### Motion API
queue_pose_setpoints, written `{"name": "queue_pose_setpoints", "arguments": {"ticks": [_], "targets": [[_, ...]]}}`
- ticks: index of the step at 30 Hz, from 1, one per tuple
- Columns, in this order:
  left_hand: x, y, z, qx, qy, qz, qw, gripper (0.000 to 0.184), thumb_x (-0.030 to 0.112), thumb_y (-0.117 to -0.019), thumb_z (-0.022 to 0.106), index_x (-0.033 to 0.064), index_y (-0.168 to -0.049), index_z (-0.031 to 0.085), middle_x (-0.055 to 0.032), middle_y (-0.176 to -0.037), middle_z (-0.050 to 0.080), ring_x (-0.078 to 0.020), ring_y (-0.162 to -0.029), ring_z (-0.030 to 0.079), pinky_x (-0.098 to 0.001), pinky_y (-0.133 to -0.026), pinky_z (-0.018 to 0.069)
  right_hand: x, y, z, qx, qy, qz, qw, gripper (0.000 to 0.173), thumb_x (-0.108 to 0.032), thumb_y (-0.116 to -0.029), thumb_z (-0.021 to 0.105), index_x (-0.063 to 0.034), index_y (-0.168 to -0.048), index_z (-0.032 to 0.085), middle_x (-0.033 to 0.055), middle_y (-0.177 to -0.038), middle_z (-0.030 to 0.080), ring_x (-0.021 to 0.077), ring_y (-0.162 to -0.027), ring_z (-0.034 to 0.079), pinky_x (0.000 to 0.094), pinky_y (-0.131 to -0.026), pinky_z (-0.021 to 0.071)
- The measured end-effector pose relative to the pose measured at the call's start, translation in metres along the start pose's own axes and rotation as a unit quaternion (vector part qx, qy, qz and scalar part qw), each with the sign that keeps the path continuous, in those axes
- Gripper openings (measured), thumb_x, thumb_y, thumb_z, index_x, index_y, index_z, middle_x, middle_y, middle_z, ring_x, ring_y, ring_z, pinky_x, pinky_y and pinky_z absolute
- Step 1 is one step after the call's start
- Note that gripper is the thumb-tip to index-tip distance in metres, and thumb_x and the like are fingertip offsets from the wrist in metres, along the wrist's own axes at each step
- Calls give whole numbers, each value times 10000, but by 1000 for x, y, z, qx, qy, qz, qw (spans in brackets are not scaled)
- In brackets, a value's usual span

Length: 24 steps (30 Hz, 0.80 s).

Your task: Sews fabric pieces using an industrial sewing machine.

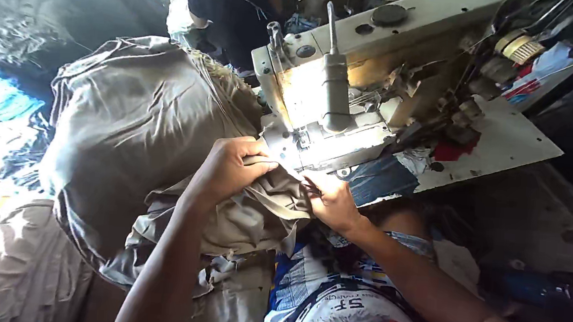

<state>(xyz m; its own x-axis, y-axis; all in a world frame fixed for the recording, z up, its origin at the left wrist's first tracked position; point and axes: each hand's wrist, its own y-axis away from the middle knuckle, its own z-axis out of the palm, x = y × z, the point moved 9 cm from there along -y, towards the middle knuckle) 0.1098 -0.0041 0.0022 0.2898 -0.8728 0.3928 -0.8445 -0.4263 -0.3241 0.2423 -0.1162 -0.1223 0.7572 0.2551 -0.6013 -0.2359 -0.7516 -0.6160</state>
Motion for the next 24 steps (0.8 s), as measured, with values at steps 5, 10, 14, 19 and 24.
{"name": "queue_pose_setpoints", "arguments": {"ticks": [5,10,14,19,24], "targets": [[-5,1,18,83,-42,-55,994,111,229,-899,770,128,-918,729,-13,-1157,629,-113,-1055,616,-323,-889,550,14,2,2,-54,-115,75,989,279,-189,-1028,528,-113,-1194,738,27,-966,750,107,-901,701,341,-857,581],[2,-3,31,118,-26,-73,990,132,202,-882,759,99,-950,715,-34,-1210,633,-124,-1077,631,-348,-896,567,11,1,0,-19,-4,46,999,264,-320,-954,680,-120,-1126,692,35,-800,691,194,-703,676,432,-652,572],[5,-3,38,126,-13,-74,989,94,217,-909,722,133,-952,713,4,-1189,673,-95,-1094,652,-348,-921,575,15,8,-8,1,34,52,998,155,-198,-939,597,-130,-989,727,25,-799,708,180,-738,696,416,-659,563],[-7,2,52,126,-26,-128,983,189,260,-1044,561,149,-1093,706,1,-989,704,-106,-893,683,-409,-781,586,31,8,-13,-22,-83,119,989,213,-240,-1006,573,-130,-1001,755,5,-963,702,100,-903,669,332,-821,572],[-10,-8,58,129,-43,-100,986,199,210,-1059,532,117,-1158,677,-26,-999,710,-112,-896,693,-373,-805,592,49,6,-1,-68,-262,212,939,164,-191,-1001,598,-69,-919,670,24,-741,622,108,-683,611,300,-656,536]]}}
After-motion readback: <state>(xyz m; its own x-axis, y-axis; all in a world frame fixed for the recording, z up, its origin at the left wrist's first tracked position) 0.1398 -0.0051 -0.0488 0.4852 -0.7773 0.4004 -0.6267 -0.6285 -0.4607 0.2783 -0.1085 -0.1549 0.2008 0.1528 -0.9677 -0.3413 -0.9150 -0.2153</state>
